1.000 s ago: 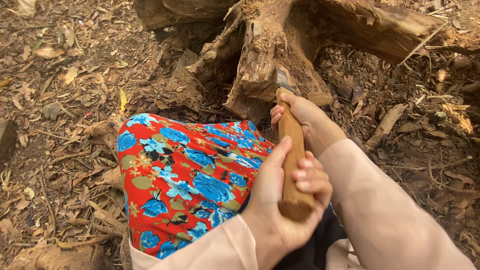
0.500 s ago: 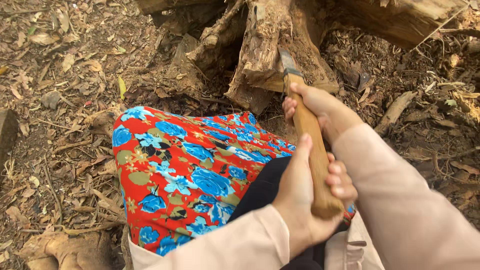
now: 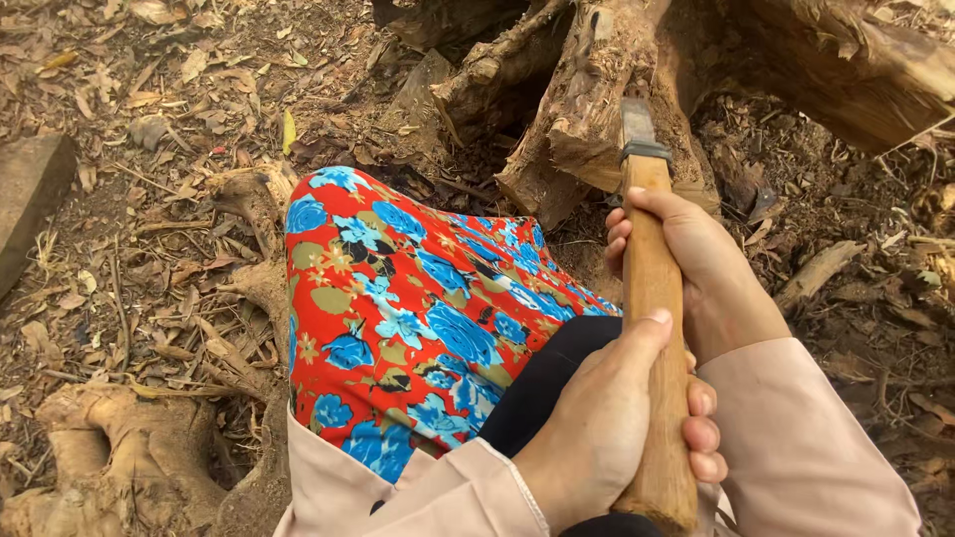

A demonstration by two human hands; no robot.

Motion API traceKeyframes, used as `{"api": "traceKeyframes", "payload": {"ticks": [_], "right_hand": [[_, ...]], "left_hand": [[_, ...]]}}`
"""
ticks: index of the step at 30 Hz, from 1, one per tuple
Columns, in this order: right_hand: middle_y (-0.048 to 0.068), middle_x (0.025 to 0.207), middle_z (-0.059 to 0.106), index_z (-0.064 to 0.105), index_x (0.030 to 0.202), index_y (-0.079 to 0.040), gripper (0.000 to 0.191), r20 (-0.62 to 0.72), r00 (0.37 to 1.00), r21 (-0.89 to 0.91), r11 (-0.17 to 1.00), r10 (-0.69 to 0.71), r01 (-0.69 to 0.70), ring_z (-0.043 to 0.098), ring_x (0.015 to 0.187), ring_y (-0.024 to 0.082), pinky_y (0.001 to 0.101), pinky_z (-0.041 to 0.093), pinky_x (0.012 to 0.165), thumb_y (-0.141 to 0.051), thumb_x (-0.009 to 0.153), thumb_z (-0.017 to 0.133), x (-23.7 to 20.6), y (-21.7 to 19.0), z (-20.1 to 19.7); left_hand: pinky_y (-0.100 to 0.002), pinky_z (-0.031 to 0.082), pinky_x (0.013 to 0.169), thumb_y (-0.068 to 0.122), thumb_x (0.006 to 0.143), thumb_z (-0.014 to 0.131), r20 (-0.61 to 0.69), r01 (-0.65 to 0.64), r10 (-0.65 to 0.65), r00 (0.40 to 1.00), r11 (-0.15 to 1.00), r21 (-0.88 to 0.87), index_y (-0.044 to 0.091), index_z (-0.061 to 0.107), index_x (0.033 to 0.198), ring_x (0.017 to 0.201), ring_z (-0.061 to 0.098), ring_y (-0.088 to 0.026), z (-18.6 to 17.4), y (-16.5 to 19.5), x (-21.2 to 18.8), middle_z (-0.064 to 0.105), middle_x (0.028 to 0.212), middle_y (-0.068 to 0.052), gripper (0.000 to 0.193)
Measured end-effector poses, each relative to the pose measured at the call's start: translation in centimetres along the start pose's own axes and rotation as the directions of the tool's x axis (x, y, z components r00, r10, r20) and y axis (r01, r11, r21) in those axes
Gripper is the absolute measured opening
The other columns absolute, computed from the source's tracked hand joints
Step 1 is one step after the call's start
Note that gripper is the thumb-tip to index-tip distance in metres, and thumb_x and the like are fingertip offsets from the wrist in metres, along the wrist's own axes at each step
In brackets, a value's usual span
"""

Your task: The person uses a chisel to carve and shape a large tree root. They repeatedly strike and scrape the wood surface to remove material and refine the shape.

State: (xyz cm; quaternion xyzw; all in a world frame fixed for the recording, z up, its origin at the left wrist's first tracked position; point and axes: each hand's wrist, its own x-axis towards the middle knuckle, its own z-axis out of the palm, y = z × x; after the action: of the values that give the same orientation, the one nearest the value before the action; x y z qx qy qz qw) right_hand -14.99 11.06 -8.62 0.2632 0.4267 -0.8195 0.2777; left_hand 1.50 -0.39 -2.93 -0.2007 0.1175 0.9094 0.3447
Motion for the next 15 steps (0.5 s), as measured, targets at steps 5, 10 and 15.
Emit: {"api": "traceKeyframes", "payload": {"ticks": [5,10,15], "right_hand": [[0.01,0.092,0.06,0.041,0.121,-0.009,0.026,0.153,0.988,0.148,0.988,0.008,-0.031,0.055,0.067,0.01,0.0251,0.051,0.057,-0.022,0.105,0.056,0.7,0.1,5.2],[0.009,0.086,0.053,0.041,0.118,-0.007,0.036,-0.016,1.0,-0.127,0.992,0.018,-0.02,0.053,0.064,0.017,0.0359,0.053,0.055,-0.04,0.104,0.042,6.9,5.5,10.3],[0.01,0.081,0.051,0.044,0.105,-0.003,0.049,-0.15,0.972,-0.069,0.979,0.182,-0.194,0.051,0.062,0.019,0.0364,0.047,0.05,-0.052,0.106,0.04,11.2,10.2,11.7]], "left_hand": [[-0.029,0.052,0.057,0.051,0.109,0.049,0.042,-0.01,0.014,0.999,0.995,-0.095,0.01,0.052,0.113,0.063,0.056,-0.014,-1.1,3.0,-3.6,0.056,0.082,-0.006,0.041],[-0.029,0.048,0.05,0.042,0.102,0.051,-0.227,-0.056,0.093,0.969,0.985,0.164,0.011,0.053,0.108,0.058,0.054,-0.014,-4.3,9.3,-6.5,0.056,0.078,-0.006,0.032],[-0.023,0.046,0.048,0.042,0.106,0.057,-0.128,-0.012,-0.009,0.992,0.988,-0.156,0.007,0.053,0.109,0.057,0.051,-0.009,-8.6,12.8,-7.7,0.055,0.078,-0.004,0.035]]}}
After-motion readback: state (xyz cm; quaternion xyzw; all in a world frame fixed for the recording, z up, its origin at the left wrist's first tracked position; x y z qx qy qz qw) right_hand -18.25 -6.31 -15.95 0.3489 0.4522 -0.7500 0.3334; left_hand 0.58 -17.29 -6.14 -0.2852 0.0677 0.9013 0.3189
